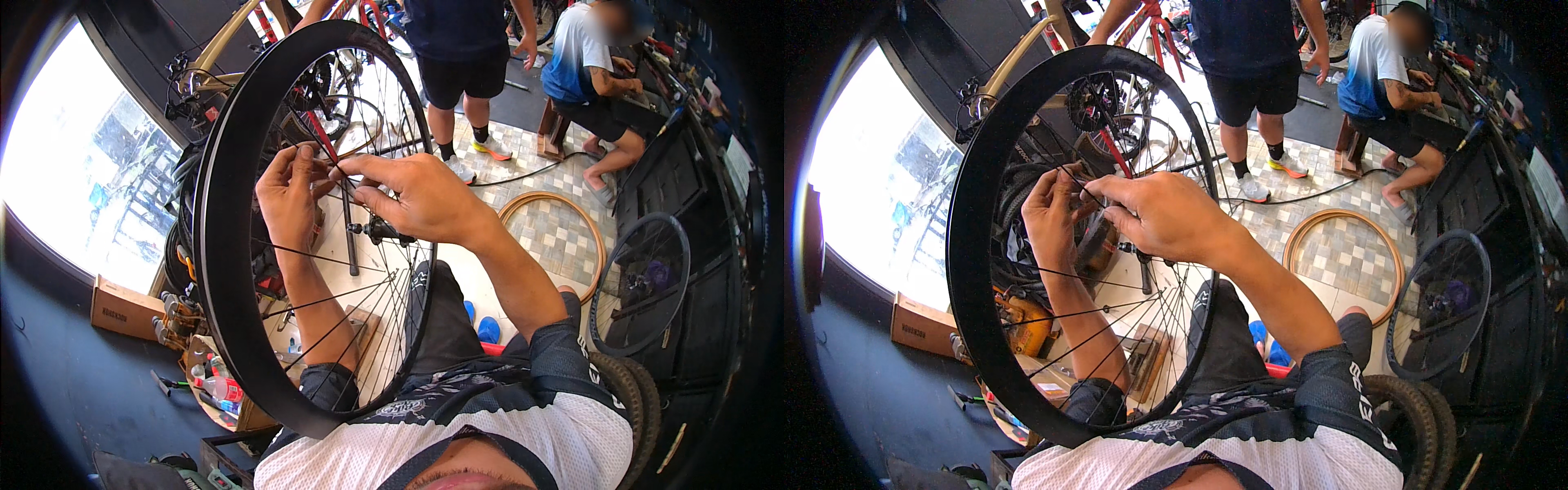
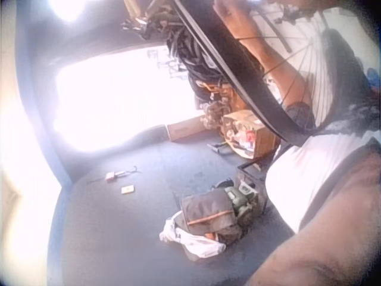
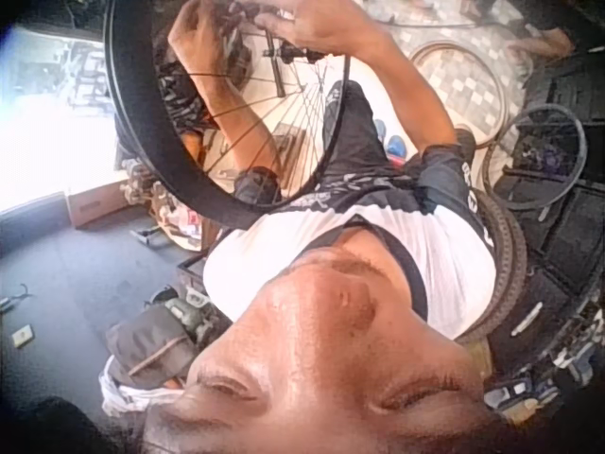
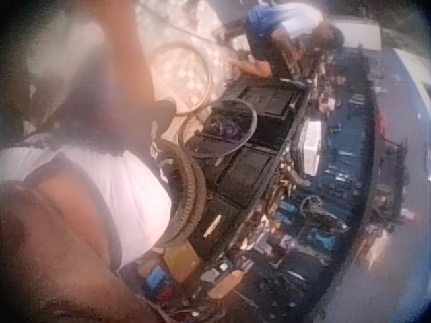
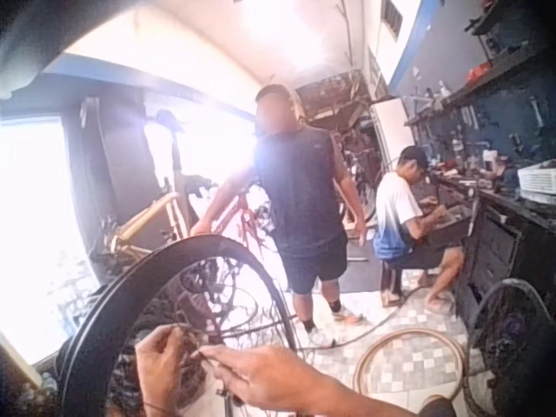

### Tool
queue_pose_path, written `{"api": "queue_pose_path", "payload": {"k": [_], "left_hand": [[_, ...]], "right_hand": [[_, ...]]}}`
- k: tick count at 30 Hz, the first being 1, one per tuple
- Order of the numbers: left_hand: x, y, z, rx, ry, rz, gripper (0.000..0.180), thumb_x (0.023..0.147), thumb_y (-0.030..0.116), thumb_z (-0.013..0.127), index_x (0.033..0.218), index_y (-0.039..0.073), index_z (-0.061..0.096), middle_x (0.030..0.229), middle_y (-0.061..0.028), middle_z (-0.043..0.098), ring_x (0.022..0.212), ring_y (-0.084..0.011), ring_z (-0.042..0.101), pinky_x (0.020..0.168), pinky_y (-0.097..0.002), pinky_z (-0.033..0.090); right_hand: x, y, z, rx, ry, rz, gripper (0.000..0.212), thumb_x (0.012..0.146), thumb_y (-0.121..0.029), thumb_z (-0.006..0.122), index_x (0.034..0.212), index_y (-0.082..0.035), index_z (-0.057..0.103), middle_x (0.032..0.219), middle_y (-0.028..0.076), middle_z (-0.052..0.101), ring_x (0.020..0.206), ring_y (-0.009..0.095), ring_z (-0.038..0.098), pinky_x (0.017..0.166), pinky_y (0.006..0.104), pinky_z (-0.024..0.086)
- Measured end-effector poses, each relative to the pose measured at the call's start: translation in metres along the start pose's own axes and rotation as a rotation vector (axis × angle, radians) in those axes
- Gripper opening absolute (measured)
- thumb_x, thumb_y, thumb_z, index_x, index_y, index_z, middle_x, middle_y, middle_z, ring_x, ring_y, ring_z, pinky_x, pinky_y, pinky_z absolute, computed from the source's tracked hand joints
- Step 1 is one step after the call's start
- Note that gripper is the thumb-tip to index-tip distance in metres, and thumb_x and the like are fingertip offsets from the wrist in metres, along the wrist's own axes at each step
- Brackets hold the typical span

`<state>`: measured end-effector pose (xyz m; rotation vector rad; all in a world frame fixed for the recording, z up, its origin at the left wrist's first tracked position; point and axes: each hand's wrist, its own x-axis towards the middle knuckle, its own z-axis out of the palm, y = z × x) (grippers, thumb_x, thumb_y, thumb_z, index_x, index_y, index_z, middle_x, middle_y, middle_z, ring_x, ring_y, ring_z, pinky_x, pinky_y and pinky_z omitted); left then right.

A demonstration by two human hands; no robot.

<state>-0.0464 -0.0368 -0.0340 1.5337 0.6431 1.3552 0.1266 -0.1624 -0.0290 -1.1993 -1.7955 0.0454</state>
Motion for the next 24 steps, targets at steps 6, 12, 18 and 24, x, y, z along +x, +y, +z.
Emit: {"api": "queue_pose_path", "payload": {"k": [6,12,18,24], "left_hand": [[0.002,-0.014,-0.003,-0.024,-0.025,-0.033,0.018,0.108,0.018,0.067,0.111,0.0,0.069,0.093,-0.0061,0.074,0.079,-0.0116,0.072,0.065,-0.0287,0.064],[0.013,-0.031,-0.004,-0.061,0.016,-0.055,0.019,0.105,0.017,0.071,0.108,-0.002,0.07,0.089,-0.0065,0.073,0.076,-0.0112,0.069,0.067,-0.0262,0.06],[0.038,-0.046,0.019,0.011,-0.078,0.011,0.02,0.102,0.015,0.076,0.101,-0.004,0.072,0.082,-0.0034,0.07,0.073,-0.0084,0.064,0.065,-0.0251,0.051],[0.025,-0.057,0.038,0.01,-0.158,0.034,0.022,0.104,0.017,0.075,0.108,-0.003,0.069,0.084,-0.0016,0.069,0.075,-0.0072,0.062,0.066,-0.0232,0.051]], "right_hand": [[-0.002,0.001,0.001,-0.01,0.03,-0.014,0.038,0.098,-0.018,0.072,0.134,-0.006,0.069,0.102,0.018,0.079,0.088,0.036,0.078,0.079,0.0408,0.061],[-0.003,0.001,-0.001,-0.027,0.012,-0.016,0.037,0.098,-0.019,0.073,0.133,-0.008,0.069,0.096,0.016,0.079,0.086,0.034,0.078,0.077,0.041,0.06],[0.001,-0.002,0.006,0.014,0.006,-0.023,0.035,0.099,-0.023,0.067,0.132,-0.012,0.067,0.092,0.02,0.076,0.085,0.041,0.074,0.076,0.0524,0.058],[-0.002,0.005,0.003,0.047,-0.006,-0.004,0.04,0.099,-0.022,0.067,0.137,-0.011,0.066,0.098,0.022,0.077,0.088,0.042,0.074,0.079,0.0516,0.058]]}}
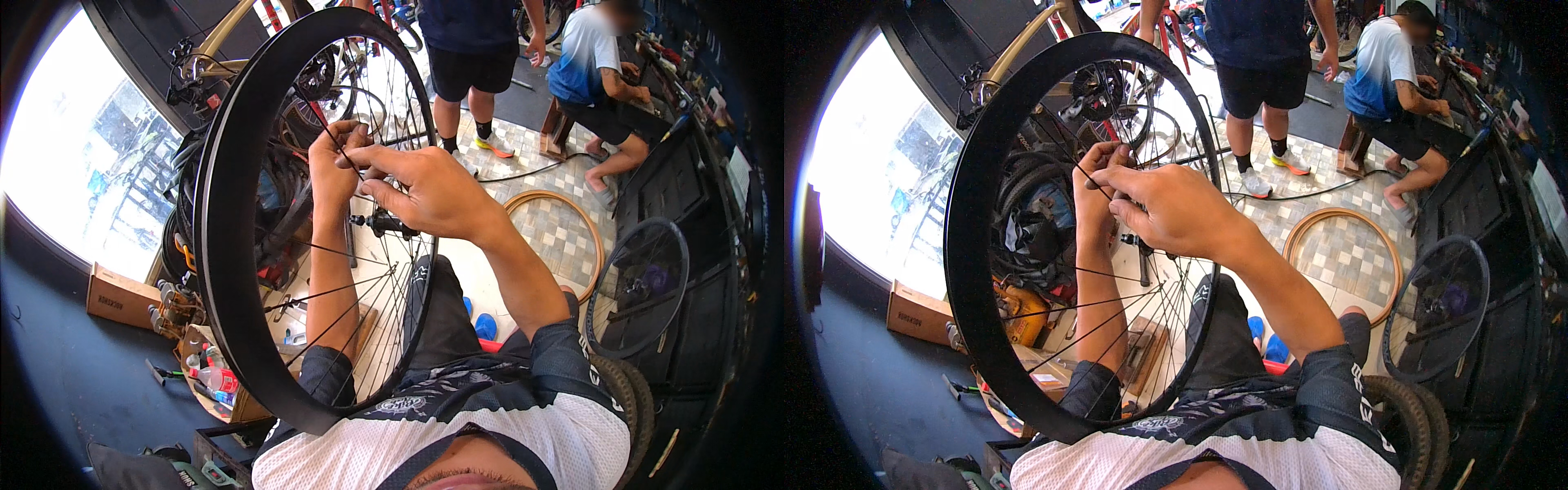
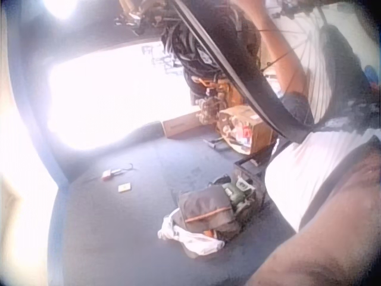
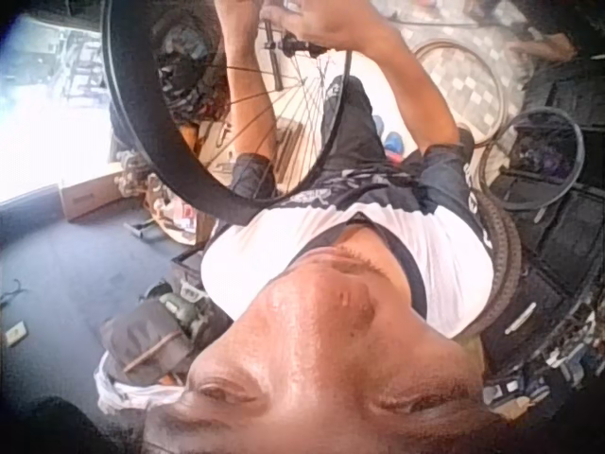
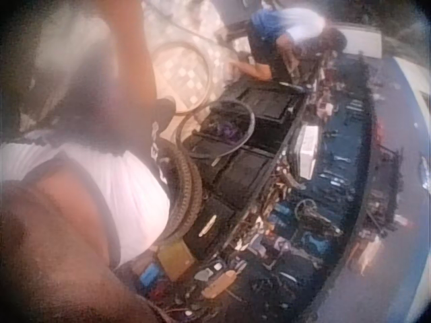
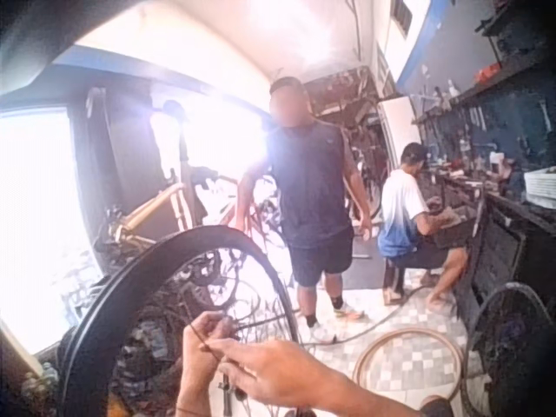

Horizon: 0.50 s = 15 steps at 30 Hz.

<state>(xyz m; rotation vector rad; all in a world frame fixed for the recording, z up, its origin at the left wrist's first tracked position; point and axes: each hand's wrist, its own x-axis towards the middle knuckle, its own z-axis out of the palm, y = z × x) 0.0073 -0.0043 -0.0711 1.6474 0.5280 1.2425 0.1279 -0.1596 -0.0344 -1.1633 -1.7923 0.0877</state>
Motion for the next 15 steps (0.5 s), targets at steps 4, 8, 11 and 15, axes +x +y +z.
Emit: {"api": "queue_pose_path", "payload": {"k": [4,8,11,15], "left_hand": [[-0.013,0.003,0.003,-0.107,0.041,-0.077,0.02,0.107,0.018,0.07,0.109,-0.001,0.065,0.085,0.0004,0.066,0.077,-0.0066,0.059,0.068,-0.0237,0.049],[-0.013,0.005,0.001,-0.135,-0.02,-0.065,0.023,0.103,0.014,0.072,0.118,-0.001,0.063,0.092,-0.0022,0.067,0.082,-0.0083,0.062,0.07,-0.0243,0.052],[-0.016,0.005,-0.004,-0.051,-0.134,-0.044,0.033,0.096,0.01,0.078,0.122,-0.001,0.061,0.1,-0.0056,0.069,0.089,-0.0113,0.066,0.074,-0.0265,0.057],[-0.025,-0.006,-0.011,0.187,-0.148,-0.065,0.043,0.089,0.011,0.083,0.123,0.0,0.06,0.102,-0.0079,0.073,0.091,-0.0148,0.069,0.08,-0.0314,0.057]], "right_hand": [[-0.001,-0.001,-0.001,0.042,-0.008,0.01,0.042,0.098,-0.021,0.068,0.139,-0.011,0.066,0.102,0.021,0.077,0.09,0.042,0.075,0.081,0.0509,0.058],[0.0,0.0,-0.002,0.059,-0.015,0.008,0.043,0.097,-0.021,0.069,0.139,-0.01,0.066,0.104,0.02,0.078,0.092,0.042,0.075,0.081,0.0503,0.058],[-0.001,0.002,0.0,0.044,0.005,-0.016,0.044,0.097,-0.02,0.068,0.14,-0.01,0.065,0.103,0.021,0.078,0.092,0.042,0.075,0.082,0.05,0.058],[-0.001,0.0,-0.003,0.031,-0.033,0.014,0.045,0.097,-0.02,0.068,0.141,-0.01,0.064,0.104,0.022,0.077,0.094,0.041,0.075,0.084,0.0498,0.058]]}}
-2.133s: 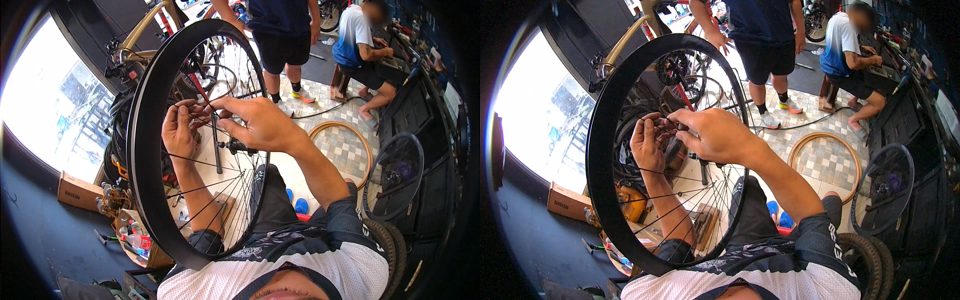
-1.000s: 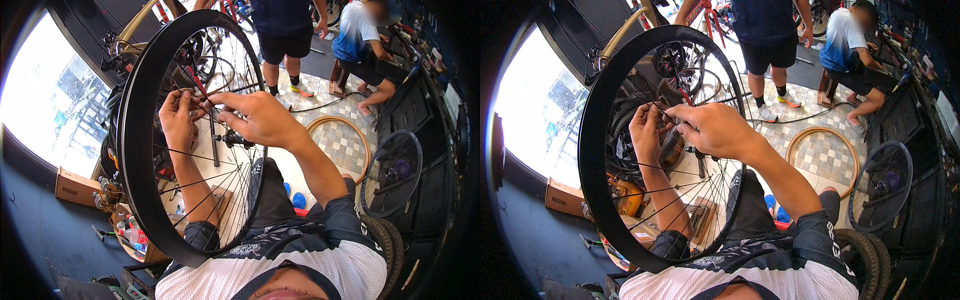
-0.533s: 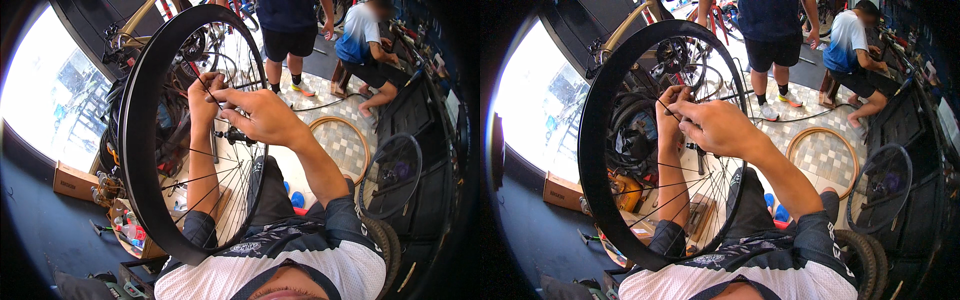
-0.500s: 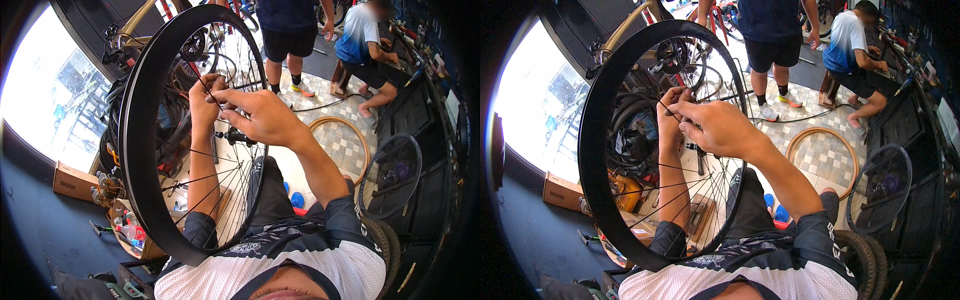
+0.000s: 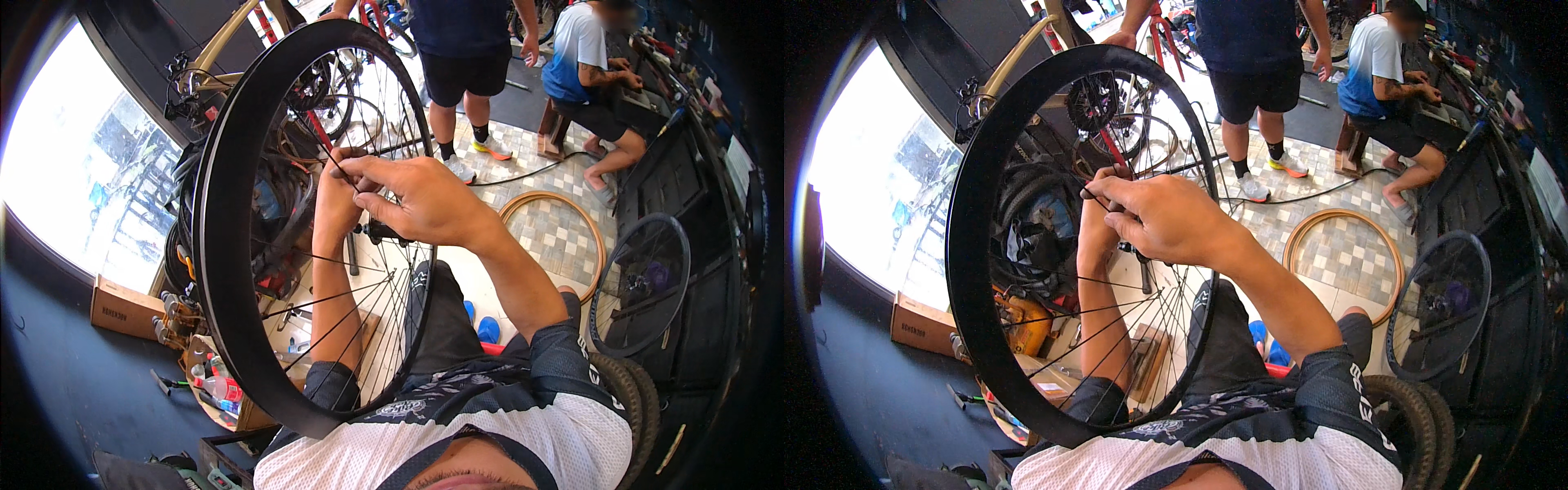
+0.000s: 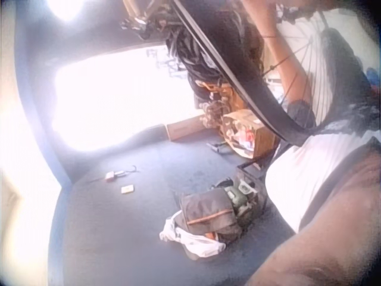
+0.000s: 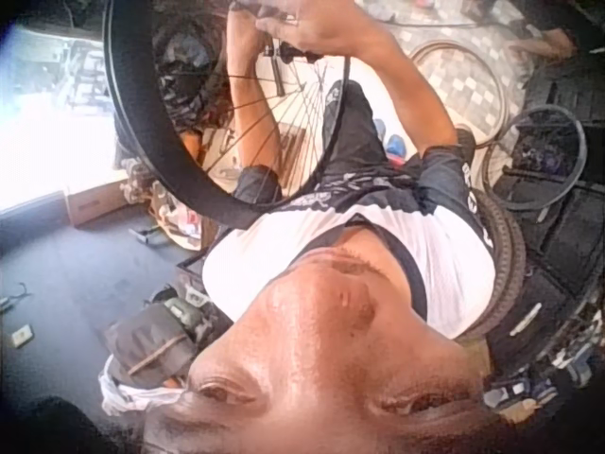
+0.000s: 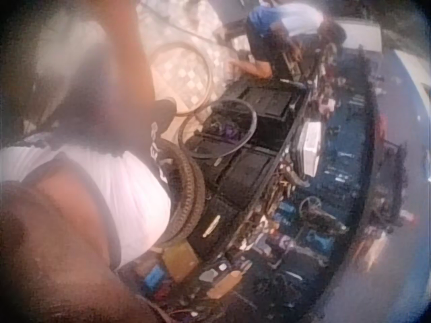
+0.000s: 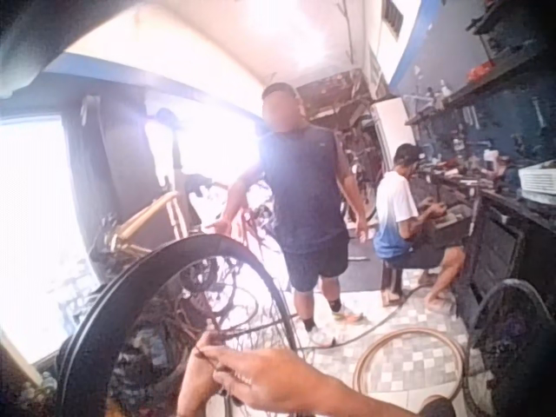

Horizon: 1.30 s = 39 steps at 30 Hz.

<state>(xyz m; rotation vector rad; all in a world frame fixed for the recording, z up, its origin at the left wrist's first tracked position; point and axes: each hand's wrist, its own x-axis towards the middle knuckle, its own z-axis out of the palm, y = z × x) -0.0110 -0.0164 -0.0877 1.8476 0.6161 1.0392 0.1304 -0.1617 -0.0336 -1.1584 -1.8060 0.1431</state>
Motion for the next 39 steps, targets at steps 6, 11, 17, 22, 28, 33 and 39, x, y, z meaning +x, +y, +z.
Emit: {"api": "queue_pose_path", "payload": {"k": [6,11,17,22,28,33,39], "left_hand": [[-0.022,0.024,0.004,0.461,0.112,0.069,0.039,0.09,0.009,0.078,0.124,0.001,0.06,0.101,-0.0168,0.078,0.093,-0.0236,0.076,0.083,-0.037,0.058],[-0.03,0.029,0.004,0.398,0.144,0.086,0.044,0.087,0.004,0.074,0.128,0.001,0.058,0.1,-0.0178,0.077,0.091,-0.0318,0.076,0.083,-0.0402,0.058],[-0.035,0.029,0.008,0.433,0.241,0.252,0.055,0.082,-0.002,0.074,0.132,-0.002,0.053,0.111,-0.0198,0.069,0.095,-0.0322,0.072,0.083,-0.0416,0.057],[-0.042,0.035,0.01,0.473,0.306,0.282,0.057,0.085,-0.002,0.074,0.136,-0.003,0.049,0.11,-0.0186,0.063,0.089,-0.0293,0.068,0.077,-0.0415,0.056],[-0.029,0.04,-0.008,0.421,0.523,0.043,0.063,0.095,0.001,0.073,0.148,-0.002,0.04,0.117,-0.0227,0.059,0.085,-0.0253,0.067,0.069,-0.0383,0.056],[-0.001,-0.008,-0.026,0.757,0.597,0.231,0.091,0.087,0.018,0.083,0.162,0.004,0.034,0.159,-0.0356,0.036,0.152,-0.0518,0.03,0.125,-0.0494,0.033],[0.002,-0.01,-0.009,0.962,0.403,0.278,0.038,0.093,0.022,0.075,0.129,0.009,0.075,0.156,-0.0228,0.049,0.153,-0.0453,0.034,0.124,-0.0569,0.029]], "right_hand": [[0.0,-0.004,-0.001,0.007,-0.011,0.011,0.047,0.098,-0.021,0.068,0.142,-0.009,0.063,0.106,0.022,0.078,0.098,0.041,0.075,0.088,0.0497,0.058],[0.0,-0.006,0.0,-0.032,-0.021,0.009,0.048,0.098,-0.022,0.068,0.144,-0.009,0.062,0.106,0.022,0.078,0.098,0.041,0.075,0.088,0.0498,0.058],[0.002,-0.008,0.001,-0.039,-0.003,-0.021,0.045,0.098,-0.023,0.071,0.14,-0.008,0.064,0.101,0.016,0.079,0.092,0.039,0.076,0.083,0.0463,0.059],[0.001,-0.004,0.0,-0.027,-0.022,-0.007,0.049,0.098,-0.024,0.069,0.143,-0.007,0.062,0.105,0.02,0.078,0.096,0.04,0.075,0.086,0.0484,0.059],[-0.002,-0.001,0.002,-0.057,0.044,-0.051,0.047,0.096,-0.02,0.074,0.139,-0.004,0.065,0.098,0.014,0.079,0.085,0.034,0.077,0.079,0.042,0.059],[0.0,-0.009,-0.003,-0.024,-0.035,0.008,0.05,0.099,-0.026,0.069,0.143,-0.004,0.063,0.105,0.022,0.078,0.096,0.041,0.075,0.087,0.0489,0.058],[0.0,-0.004,0.002,-0.037,0.028,-0.038,0.047,0.096,-0.019,0.075,0.14,-0.005,0.065,0.099,0.014,0.079,0.087,0.032,0.078,0.08,0.039,0.06]]}}
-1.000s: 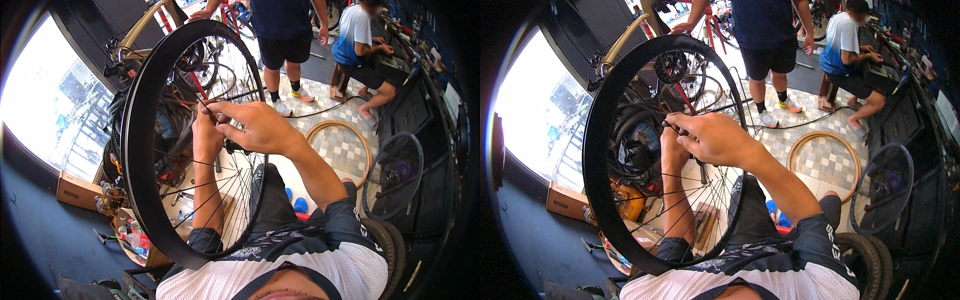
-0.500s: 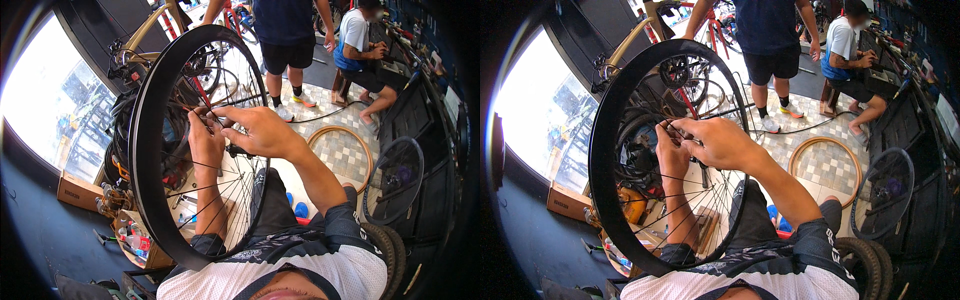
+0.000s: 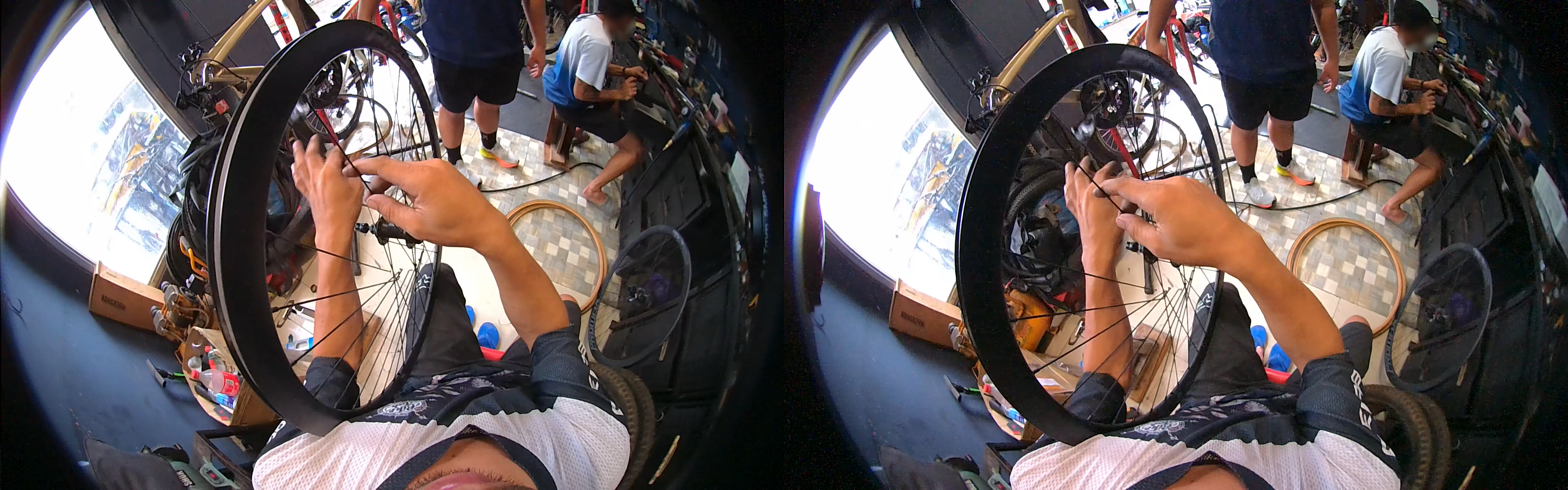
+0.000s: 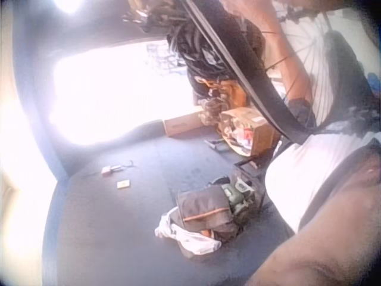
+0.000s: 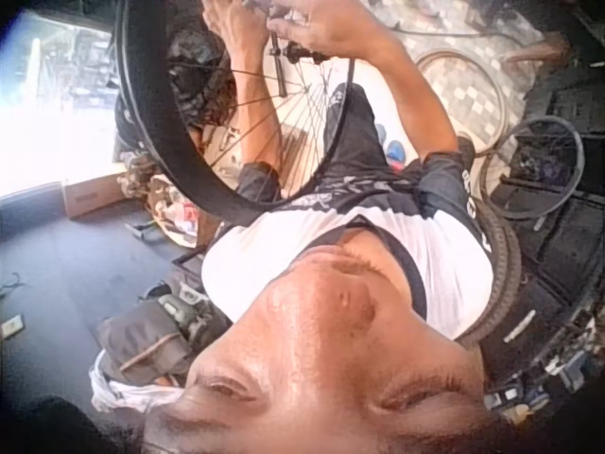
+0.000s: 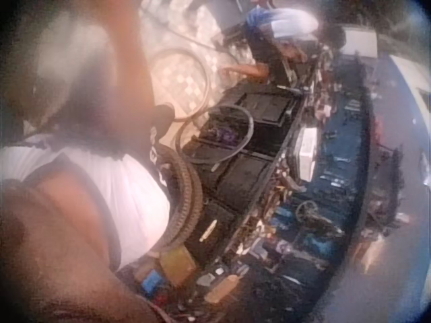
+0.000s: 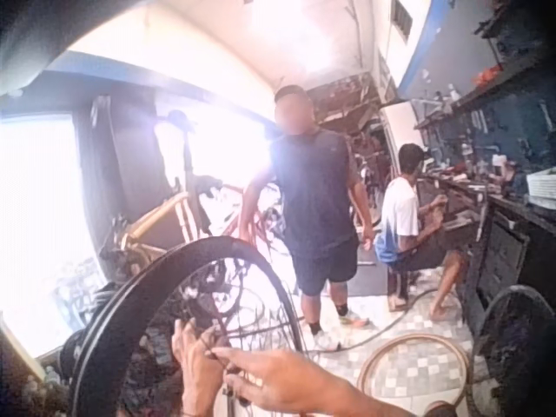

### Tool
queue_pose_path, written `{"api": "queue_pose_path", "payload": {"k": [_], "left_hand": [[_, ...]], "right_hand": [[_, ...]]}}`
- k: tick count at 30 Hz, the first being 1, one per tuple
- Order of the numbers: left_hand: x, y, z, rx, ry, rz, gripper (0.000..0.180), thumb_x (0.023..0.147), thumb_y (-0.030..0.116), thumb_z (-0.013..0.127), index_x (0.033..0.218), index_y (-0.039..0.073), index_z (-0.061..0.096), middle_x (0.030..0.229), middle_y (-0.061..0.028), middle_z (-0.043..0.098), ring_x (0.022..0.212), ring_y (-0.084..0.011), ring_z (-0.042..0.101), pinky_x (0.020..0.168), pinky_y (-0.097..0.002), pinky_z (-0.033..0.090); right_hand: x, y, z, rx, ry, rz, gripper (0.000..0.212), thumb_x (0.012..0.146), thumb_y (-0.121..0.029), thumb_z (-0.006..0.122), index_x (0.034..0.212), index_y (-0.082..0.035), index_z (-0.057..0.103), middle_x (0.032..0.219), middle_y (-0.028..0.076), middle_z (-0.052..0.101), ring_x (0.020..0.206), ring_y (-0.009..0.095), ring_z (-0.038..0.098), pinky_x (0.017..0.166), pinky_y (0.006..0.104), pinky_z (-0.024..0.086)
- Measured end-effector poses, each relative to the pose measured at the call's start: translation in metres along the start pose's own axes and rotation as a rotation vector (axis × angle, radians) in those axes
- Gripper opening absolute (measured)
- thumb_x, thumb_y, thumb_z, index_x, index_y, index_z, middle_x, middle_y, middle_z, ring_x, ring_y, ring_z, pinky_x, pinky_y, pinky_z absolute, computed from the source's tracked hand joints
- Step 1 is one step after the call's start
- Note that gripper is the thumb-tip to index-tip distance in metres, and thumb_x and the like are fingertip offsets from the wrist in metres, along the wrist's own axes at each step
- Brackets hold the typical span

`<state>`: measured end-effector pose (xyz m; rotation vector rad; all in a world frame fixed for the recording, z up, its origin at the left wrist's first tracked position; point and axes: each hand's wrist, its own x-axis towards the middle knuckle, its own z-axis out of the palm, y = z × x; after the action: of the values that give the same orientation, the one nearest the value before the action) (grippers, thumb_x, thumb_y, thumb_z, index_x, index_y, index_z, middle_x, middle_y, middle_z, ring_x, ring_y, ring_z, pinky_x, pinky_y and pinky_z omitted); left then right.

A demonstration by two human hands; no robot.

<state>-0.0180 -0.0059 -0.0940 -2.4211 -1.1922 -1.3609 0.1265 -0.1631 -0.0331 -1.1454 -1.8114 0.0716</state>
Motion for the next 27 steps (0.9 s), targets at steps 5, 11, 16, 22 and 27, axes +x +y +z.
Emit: {"api": "queue_pose_path", "payload": {"k": [5,11,16,22,27], "left_hand": [[0.017,0.006,0.004,-0.845,-0.357,-0.29,0.021,0.095,0.005,0.07,0.114,-0.001,0.078,0.108,-0.0129,0.079,0.103,-0.0251,0.075,0.095,-0.0381,0.057],[0.011,0.003,0.006,-1.047,-0.312,-0.308,0.02,0.098,0.001,0.072,0.117,-0.004,0.07,0.098,-0.0054,0.074,0.086,-0.0111,0.069,0.075,-0.0253,0.057],[-0.008,0.016,-0.003,-1.235,-0.142,-0.359,0.02,0.096,-0.006,0.062,0.116,-0.005,0.063,0.105,-0.0078,0.073,0.094,-0.0119,0.069,0.083,-0.026,0.057],[-0.025,0.041,-0.021,-1.37,-0.169,-0.314,0.009,0.109,0.007,0.06,0.113,-0.001,0.057,0.099,-0.0082,0.072,0.09,-0.0113,0.069,0.082,-0.028,0.061],[-0.023,0.034,-0.021,-1.316,-0.269,-0.377,0.015,0.11,0.009,0.06,0.101,0.004,0.049,0.09,-0.0111,0.07,0.084,-0.0143,0.07,0.074,-0.0346,0.066]], "right_hand": [[-0.001,-0.002,-0.001,0.006,-0.022,0.027,0.046,0.096,-0.017,0.076,0.139,-0.005,0.066,0.101,0.015,0.08,0.089,0.032,0.079,0.081,0.038,0.06],[0.0,0.0,-0.004,0.024,-0.022,0.012,0.046,0.096,-0.017,0.076,0.139,-0.005,0.066,0.101,0.016,0.08,0.091,0.033,0.079,0.081,0.0382,0.061],[0.001,0.004,-0.002,0.027,-0.002,0.012,0.045,0.096,-0.02,0.077,0.137,-0.004,0.067,0.101,0.017,0.079,0.091,0.032,0.079,0.081,0.0379,0.06],[0.016,0.008,-0.013,0.195,0.015,0.031,0.031,0.101,-0.024,0.075,0.122,0.0,0.073,0.094,0.01,0.079,0.083,0.016,0.075,0.077,0.0306,0.058],[0.055,0.0,-0.032,0.071,0.398,0.068,0.03,0.101,-0.028,0.076,0.111,0.0,0.075,0.088,0.006,0.077,0.073,0.006,0.065,0.067,0.0234,0.052]]}}
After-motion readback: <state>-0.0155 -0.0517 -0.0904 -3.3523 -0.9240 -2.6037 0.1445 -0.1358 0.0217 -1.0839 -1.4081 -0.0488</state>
